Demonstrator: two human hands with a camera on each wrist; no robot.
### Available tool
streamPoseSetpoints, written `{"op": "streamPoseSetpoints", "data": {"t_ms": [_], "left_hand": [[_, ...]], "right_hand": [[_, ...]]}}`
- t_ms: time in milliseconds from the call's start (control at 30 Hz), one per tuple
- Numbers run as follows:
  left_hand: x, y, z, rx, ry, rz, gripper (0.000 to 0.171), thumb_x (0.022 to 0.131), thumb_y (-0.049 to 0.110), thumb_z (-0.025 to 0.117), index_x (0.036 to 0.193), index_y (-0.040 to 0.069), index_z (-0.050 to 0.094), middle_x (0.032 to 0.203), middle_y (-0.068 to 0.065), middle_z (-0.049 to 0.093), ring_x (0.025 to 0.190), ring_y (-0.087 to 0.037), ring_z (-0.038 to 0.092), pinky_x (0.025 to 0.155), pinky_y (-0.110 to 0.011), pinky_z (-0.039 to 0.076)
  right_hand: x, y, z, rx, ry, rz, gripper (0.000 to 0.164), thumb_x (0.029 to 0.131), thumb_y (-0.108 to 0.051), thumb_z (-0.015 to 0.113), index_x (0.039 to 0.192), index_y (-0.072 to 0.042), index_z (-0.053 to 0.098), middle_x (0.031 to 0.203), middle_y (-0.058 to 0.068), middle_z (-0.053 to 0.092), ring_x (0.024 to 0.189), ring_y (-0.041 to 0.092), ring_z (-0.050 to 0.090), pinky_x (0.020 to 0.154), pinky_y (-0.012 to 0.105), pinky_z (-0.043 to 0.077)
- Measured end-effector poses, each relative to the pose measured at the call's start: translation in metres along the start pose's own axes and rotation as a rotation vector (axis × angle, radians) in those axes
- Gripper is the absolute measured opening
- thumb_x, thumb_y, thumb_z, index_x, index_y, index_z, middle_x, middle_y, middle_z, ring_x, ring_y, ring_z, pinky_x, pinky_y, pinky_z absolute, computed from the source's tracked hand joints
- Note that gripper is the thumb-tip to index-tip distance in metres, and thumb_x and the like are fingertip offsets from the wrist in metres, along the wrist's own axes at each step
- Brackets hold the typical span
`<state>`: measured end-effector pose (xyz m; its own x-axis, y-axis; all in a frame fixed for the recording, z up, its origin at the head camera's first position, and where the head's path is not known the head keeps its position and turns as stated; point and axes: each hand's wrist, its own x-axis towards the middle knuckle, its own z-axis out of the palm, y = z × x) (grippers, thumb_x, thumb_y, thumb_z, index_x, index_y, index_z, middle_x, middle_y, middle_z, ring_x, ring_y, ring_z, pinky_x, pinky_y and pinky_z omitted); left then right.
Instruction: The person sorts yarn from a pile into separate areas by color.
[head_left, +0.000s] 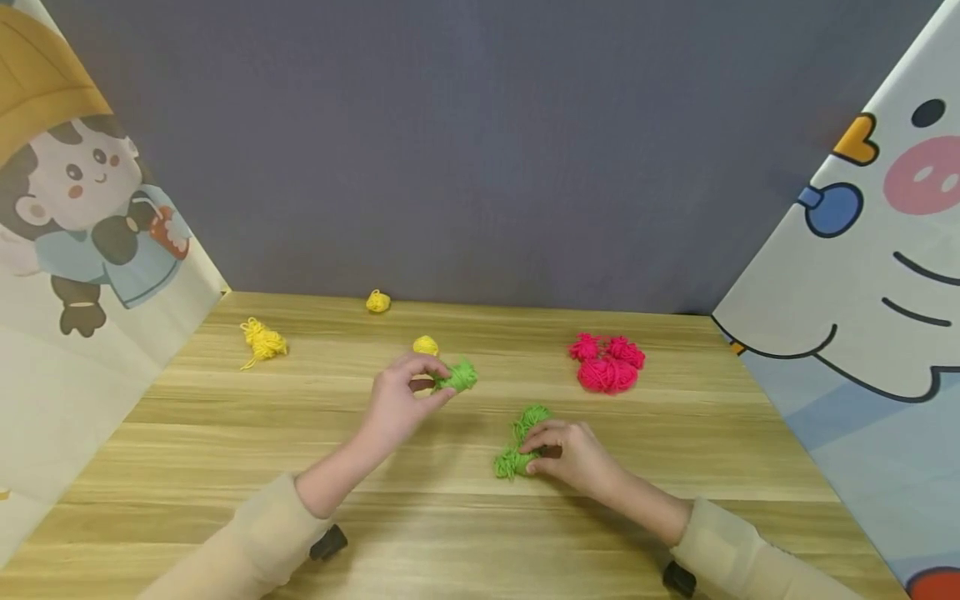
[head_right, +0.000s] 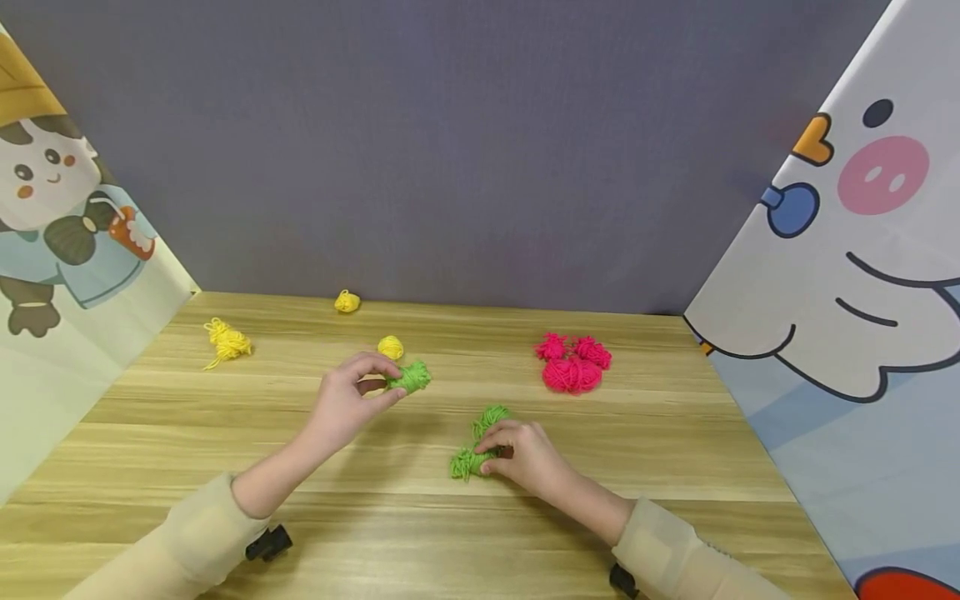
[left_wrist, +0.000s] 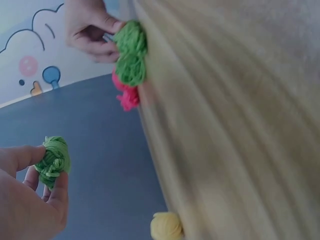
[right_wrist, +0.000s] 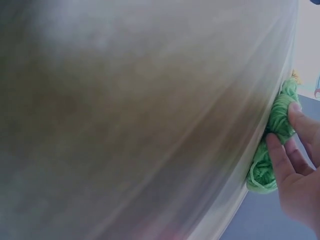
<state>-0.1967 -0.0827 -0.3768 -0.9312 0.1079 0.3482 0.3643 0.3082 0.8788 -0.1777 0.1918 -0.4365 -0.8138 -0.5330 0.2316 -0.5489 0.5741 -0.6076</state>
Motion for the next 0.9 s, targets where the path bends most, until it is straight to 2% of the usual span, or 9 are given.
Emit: {"op": "streamPoseSetpoints", "data": {"t_ms": [267,533,700,900], "left_hand": [[-0.004,-0.014,0.02,0.009,-0.061,-0.088,0.019,0.072,-0.002,0.078,0.086,0.007,0.068,0.098,-0.006,0.063,0.09,-0.021,0.064,0.079,-0.031,0.057],[-0.004,-0.02,0.034,0.019,-0.134,-0.174,0.019,0.074,0.002,0.077,0.089,0.008,0.068,0.104,-0.007,0.061,0.093,-0.022,0.063,0.08,-0.023,0.055],[-0.004,-0.024,0.04,0.033,-0.179,-0.182,0.019,0.075,0.004,0.076,0.091,0.007,0.067,0.104,-0.009,0.061,0.096,-0.023,0.062,0.081,-0.026,0.055],[-0.001,-0.028,0.046,0.07,-0.257,-0.183,0.019,0.075,0.006,0.077,0.092,0.007,0.067,0.101,-0.008,0.064,0.092,-0.02,0.062,0.08,-0.026,0.055]], "right_hand": [[0.0,0.002,0.001,0.001,0.004,-0.002,0.022,0.07,-0.011,0.081,0.091,-0.013,0.073,0.096,0.001,0.071,0.08,0.01,0.064,0.066,0.019,0.054],[-0.001,0.0,0.001,0.047,0.003,0.039,0.023,0.07,-0.009,0.081,0.091,-0.011,0.072,0.092,0.002,0.071,0.08,0.015,0.067,0.068,0.016,0.055],[-0.001,-0.001,0.0,0.045,0.007,0.032,0.023,0.07,-0.009,0.081,0.091,-0.01,0.072,0.092,0.002,0.071,0.08,0.015,0.068,0.068,0.015,0.054],[0.0,-0.001,-0.001,0.025,0.01,0.024,0.023,0.07,-0.01,0.081,0.091,-0.011,0.073,0.092,0.002,0.072,0.08,0.014,0.068,0.068,0.016,0.054]]}}
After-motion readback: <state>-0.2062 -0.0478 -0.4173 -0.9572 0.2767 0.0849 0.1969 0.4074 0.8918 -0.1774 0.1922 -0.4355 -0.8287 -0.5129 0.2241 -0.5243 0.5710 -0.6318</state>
